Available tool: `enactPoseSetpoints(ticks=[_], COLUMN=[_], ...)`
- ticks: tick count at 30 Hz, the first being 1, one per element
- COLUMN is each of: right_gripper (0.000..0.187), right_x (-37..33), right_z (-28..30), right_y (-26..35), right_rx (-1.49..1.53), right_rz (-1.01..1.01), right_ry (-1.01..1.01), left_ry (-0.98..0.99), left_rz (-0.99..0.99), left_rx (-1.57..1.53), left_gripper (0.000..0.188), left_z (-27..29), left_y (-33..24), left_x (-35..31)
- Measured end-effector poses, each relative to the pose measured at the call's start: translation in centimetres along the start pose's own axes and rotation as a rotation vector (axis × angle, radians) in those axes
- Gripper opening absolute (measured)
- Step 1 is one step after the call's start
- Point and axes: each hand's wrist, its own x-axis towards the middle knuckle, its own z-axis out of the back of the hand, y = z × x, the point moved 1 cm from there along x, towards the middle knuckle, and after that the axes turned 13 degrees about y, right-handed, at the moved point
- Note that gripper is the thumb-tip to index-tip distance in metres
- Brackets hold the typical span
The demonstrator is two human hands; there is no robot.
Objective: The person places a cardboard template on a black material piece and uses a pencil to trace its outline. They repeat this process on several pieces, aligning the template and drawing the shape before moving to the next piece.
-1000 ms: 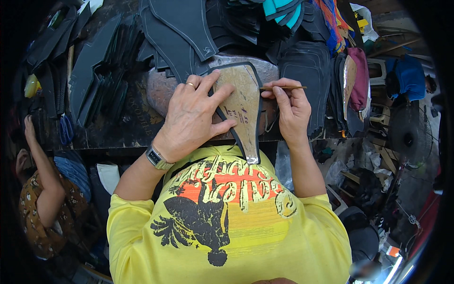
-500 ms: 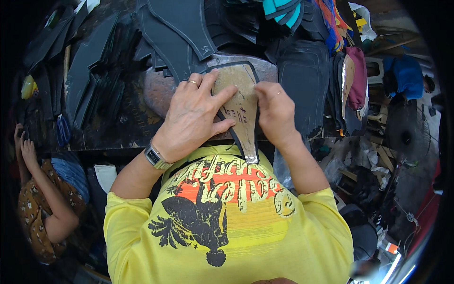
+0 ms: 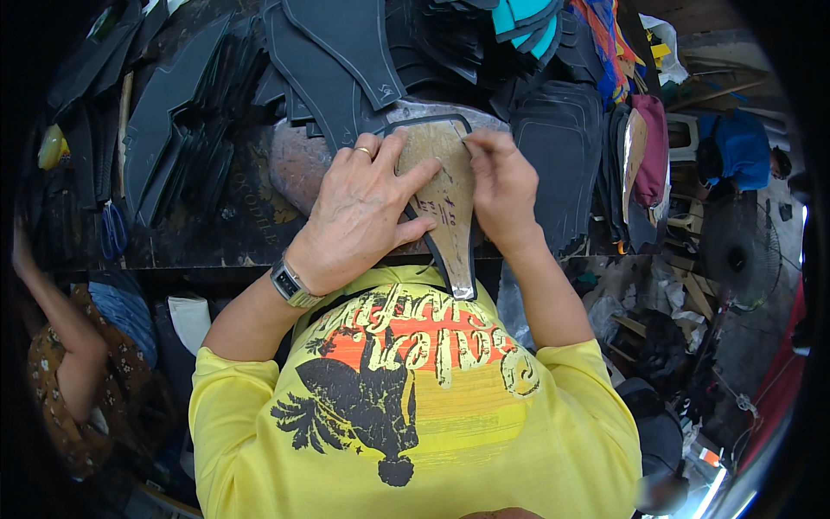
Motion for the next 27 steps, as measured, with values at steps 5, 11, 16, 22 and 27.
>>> enactPoseSetpoints(ticks=[5,11,16,22,27], right_gripper=[0.008,0.010,0.009,0.012,0.009], right_x=[1.4,1.7,2.1,2.6,2.8], right_z=[0.6,-0.7,-0.7,-0.9,-0.2], right_y=[-0.6,-0.4,-0.6,0.3,0.2], right_rx=[0.719,0.397,0.377,-0.162,0.635], right_rz=[-0.353,-0.213,-0.209,0.140,-0.308], right_ry=[-0.063,0.035,0.012,0.012,-0.073], left_ry=[-0.007,-0.011,-0.027,-0.065,-0.047], left_rz=[-0.009,-0.002,0.000,-0.004,0.023], left_rx=[-0.007,-0.018,-0.038,-0.068,-0.120], left_gripper=[0.063,0.062,0.061,0.060,0.064], left_z=[0.1,0.0,-0.3,-0.6,-0.7], left_y=[0.1,0.1,0.0,0.4,0.6], left_x=[0.0,0.0,-0.2,-0.3,-0.2])
